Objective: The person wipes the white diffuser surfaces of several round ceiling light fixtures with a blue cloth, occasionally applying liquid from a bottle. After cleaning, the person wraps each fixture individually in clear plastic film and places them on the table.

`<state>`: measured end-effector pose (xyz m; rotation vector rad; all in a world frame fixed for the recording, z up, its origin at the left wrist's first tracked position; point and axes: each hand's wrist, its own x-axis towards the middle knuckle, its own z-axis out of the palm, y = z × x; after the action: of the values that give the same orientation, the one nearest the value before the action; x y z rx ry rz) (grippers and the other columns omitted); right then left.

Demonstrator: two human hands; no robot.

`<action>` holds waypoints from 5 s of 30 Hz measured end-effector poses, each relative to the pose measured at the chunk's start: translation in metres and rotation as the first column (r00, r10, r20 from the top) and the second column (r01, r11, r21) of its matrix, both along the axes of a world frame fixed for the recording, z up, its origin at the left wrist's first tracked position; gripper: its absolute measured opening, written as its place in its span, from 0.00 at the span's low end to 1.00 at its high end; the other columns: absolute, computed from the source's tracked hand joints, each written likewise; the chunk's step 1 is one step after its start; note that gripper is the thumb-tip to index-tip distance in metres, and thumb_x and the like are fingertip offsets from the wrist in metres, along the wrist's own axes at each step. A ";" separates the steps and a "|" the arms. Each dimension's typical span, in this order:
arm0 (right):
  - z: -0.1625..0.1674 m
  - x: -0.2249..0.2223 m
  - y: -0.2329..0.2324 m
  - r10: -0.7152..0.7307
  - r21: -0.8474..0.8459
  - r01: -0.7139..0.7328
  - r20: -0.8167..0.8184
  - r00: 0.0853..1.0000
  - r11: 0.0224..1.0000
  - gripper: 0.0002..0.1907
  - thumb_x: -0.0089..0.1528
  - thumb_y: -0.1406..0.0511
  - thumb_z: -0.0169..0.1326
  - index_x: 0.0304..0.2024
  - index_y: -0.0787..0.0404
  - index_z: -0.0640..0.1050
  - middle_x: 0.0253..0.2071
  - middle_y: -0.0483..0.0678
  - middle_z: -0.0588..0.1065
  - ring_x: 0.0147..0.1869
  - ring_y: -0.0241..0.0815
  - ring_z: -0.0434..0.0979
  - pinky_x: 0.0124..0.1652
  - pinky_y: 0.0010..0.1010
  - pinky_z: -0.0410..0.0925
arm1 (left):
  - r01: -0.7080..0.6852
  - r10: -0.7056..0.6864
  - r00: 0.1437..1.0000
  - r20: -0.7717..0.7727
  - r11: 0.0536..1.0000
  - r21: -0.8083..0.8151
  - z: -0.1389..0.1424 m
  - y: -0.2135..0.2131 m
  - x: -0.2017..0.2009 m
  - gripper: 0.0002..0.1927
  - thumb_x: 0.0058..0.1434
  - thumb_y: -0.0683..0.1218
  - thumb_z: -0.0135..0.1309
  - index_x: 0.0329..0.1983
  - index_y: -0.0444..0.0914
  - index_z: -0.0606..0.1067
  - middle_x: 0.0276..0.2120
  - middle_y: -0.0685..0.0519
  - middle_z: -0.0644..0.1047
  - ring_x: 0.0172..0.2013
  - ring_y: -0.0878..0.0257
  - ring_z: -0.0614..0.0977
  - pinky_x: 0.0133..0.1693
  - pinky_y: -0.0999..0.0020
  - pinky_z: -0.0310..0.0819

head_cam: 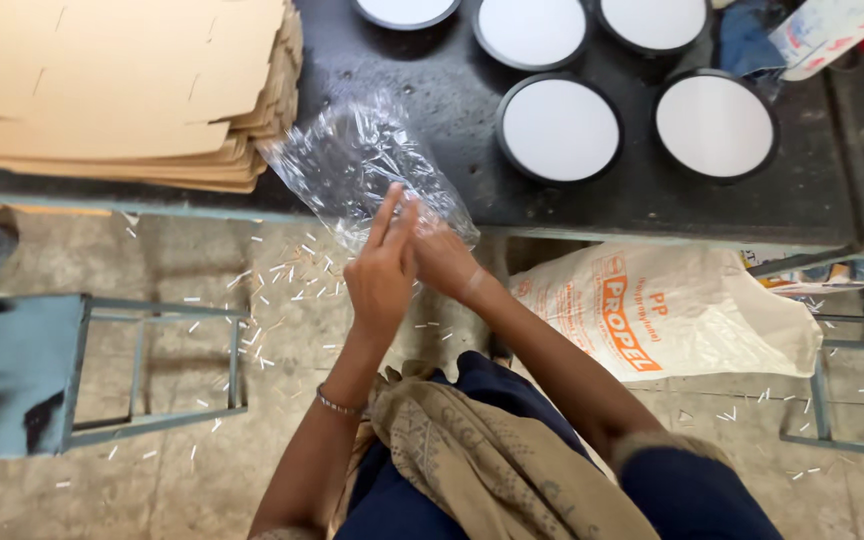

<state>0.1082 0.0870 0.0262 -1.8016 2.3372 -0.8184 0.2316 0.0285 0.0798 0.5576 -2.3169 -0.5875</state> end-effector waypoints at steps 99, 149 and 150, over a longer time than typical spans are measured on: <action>-0.026 -0.205 0.042 -0.061 -0.143 0.384 0.879 0.473 0.912 0.24 0.66 0.69 0.55 0.64 0.70 0.69 0.59 0.51 0.74 0.59 0.38 0.73 0.56 0.28 0.70 | 0.619 -0.622 0.779 0.075 0.783 0.060 -0.005 0.017 -0.221 0.23 0.67 0.39 0.45 0.66 0.36 0.69 0.69 0.51 0.69 0.50 0.53 0.83 0.48 0.60 0.79; 0.053 -0.175 0.041 -0.057 -0.225 0.605 0.910 0.410 0.763 0.31 0.61 0.66 0.62 0.67 0.62 0.70 0.63 0.48 0.72 0.67 0.38 0.70 0.64 0.28 0.64 | 0.411 -0.462 0.885 -0.058 0.718 0.562 0.028 -0.124 -0.269 0.15 0.68 0.54 0.59 0.37 0.37 0.77 0.28 0.54 0.77 0.29 0.68 0.72 0.32 0.69 0.67; 0.060 -0.184 0.040 -0.122 -0.194 0.606 0.890 0.440 0.771 0.28 0.62 0.66 0.62 0.64 0.64 0.74 0.61 0.49 0.75 0.65 0.38 0.72 0.62 0.28 0.66 | 0.398 -0.432 0.898 -0.077 0.729 0.557 0.034 -0.121 -0.263 0.14 0.68 0.54 0.58 0.38 0.38 0.77 0.29 0.56 0.78 0.30 0.69 0.73 0.33 0.70 0.69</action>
<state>-0.0755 0.1270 0.0862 -0.5255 1.8661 -1.9672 -0.0313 -0.0923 0.1135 0.2987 -2.3173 -1.5273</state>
